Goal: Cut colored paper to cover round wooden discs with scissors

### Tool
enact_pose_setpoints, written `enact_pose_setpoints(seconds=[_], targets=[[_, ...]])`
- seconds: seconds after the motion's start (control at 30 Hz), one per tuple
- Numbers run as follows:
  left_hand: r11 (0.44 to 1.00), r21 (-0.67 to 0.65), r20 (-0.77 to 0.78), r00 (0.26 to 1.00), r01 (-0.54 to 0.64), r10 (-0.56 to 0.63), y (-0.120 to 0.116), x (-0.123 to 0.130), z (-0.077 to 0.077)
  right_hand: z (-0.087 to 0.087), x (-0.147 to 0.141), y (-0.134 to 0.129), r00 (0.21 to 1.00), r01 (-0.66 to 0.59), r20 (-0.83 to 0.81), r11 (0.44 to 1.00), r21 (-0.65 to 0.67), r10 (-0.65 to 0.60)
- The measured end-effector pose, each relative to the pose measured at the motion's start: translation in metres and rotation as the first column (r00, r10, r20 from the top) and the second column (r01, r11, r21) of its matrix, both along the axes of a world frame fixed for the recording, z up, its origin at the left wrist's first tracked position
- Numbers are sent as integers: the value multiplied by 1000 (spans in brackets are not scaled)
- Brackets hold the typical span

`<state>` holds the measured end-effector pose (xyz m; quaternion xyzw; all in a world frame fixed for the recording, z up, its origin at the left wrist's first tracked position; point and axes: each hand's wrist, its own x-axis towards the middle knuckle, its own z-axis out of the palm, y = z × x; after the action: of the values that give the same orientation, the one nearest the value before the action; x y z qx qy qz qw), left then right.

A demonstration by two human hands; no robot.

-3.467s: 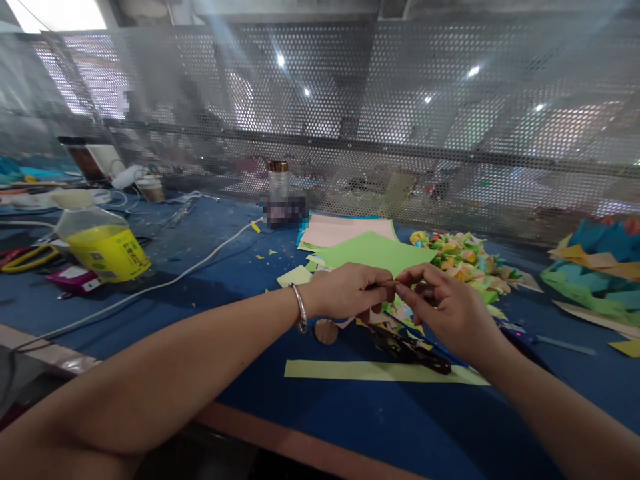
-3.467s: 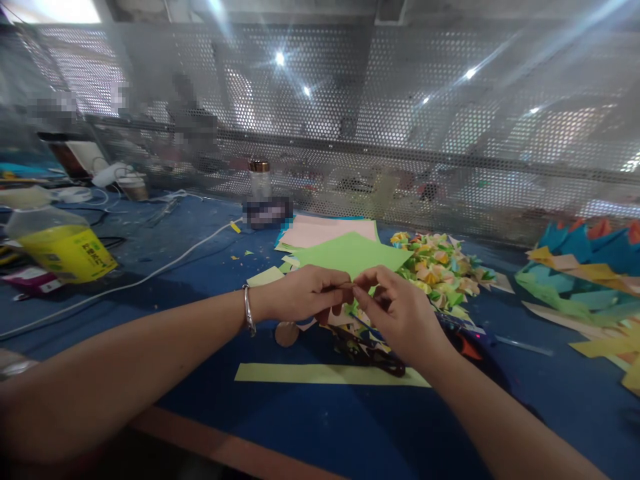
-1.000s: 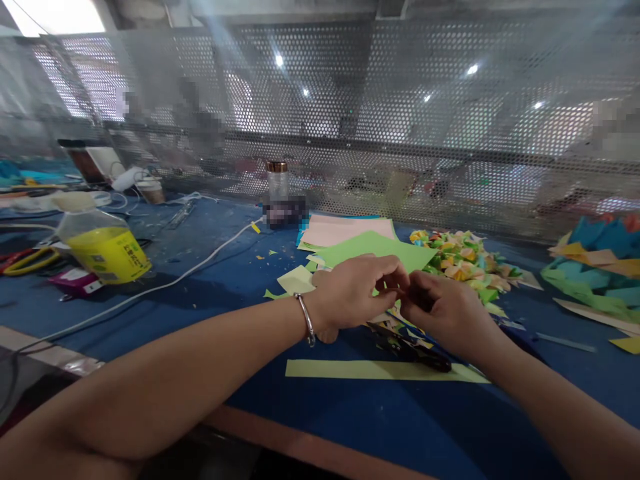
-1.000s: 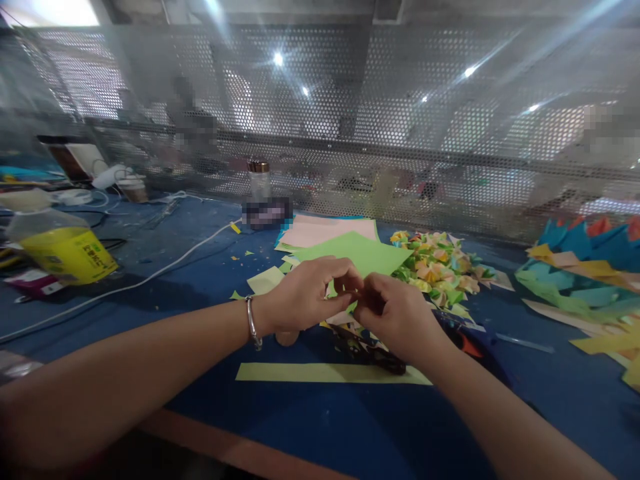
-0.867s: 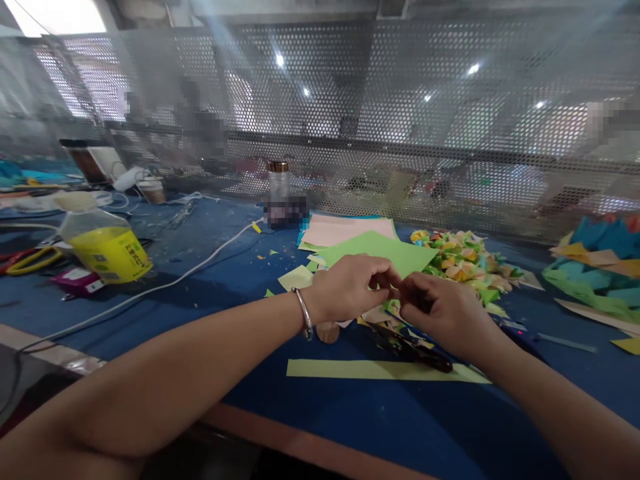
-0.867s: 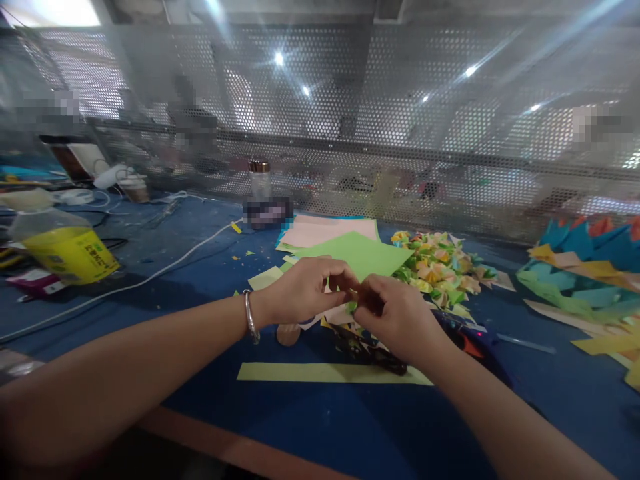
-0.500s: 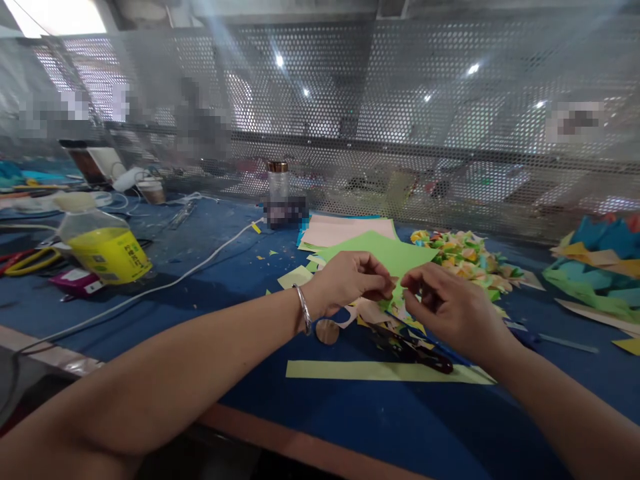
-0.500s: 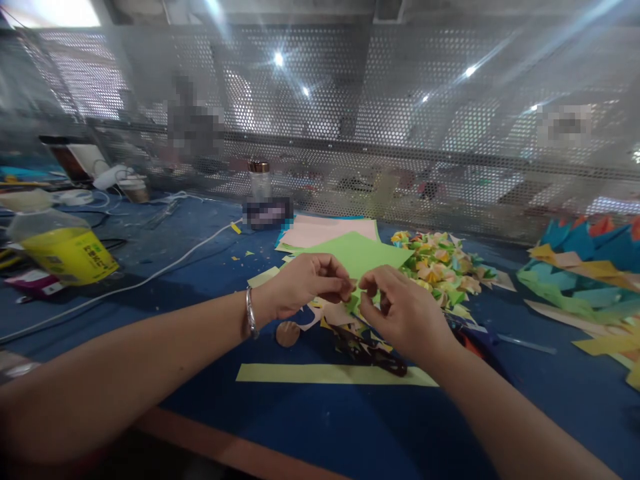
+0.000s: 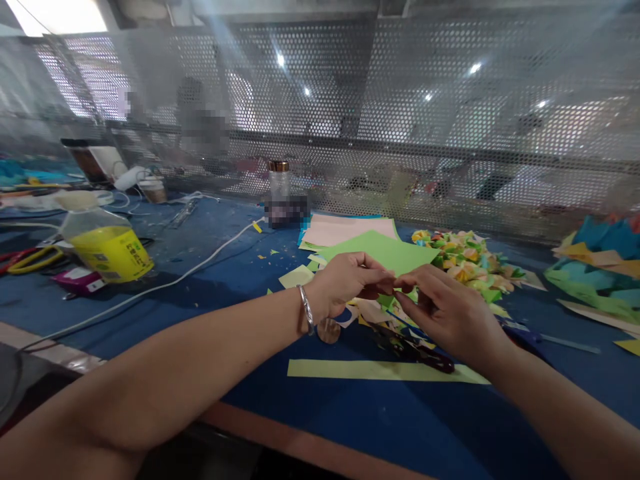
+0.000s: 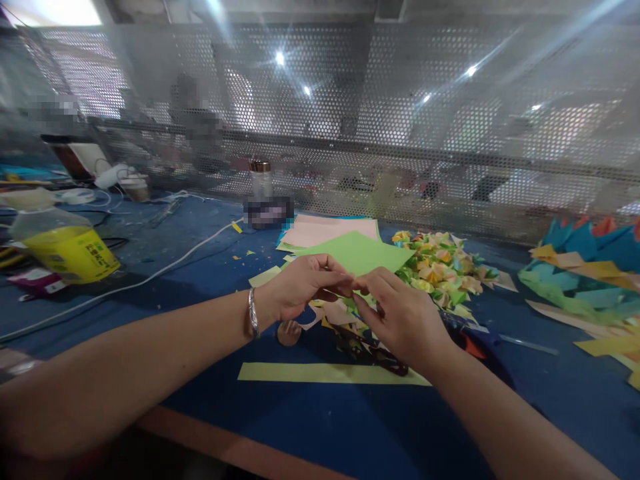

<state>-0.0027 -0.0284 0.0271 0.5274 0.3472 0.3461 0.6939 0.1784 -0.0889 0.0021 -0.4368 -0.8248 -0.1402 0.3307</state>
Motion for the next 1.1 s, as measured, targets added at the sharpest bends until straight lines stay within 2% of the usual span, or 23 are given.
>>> enact_pose_setpoints(seconds=[0.3, 0.57, 0.67, 0.93, 1.1], targets=[[994, -112, 17, 1000, -20, 22, -1, 0, 5, 2, -2, -1, 1000, 0, 11, 1000, 22, 0], [993, -120, 4, 1000, 17, -16, -3, 1, 4, 1, -1, 0, 1000, -23, -5, 999, 44, 23], [989, -143, 21, 999, 35, -32, -6, 2, 4, 2, -1, -1, 999, -16, -30, 1000, 12, 17], [994, -105, 20, 999, -41, 43, -3, 3, 3, 3, -2, -2, 999, -21, -36, 999, -24, 20], [994, -105, 50, 998, -27, 32, -2, 2, 1, 2, -2, -2, 1000, -8, 1, 1000, -8, 8]])
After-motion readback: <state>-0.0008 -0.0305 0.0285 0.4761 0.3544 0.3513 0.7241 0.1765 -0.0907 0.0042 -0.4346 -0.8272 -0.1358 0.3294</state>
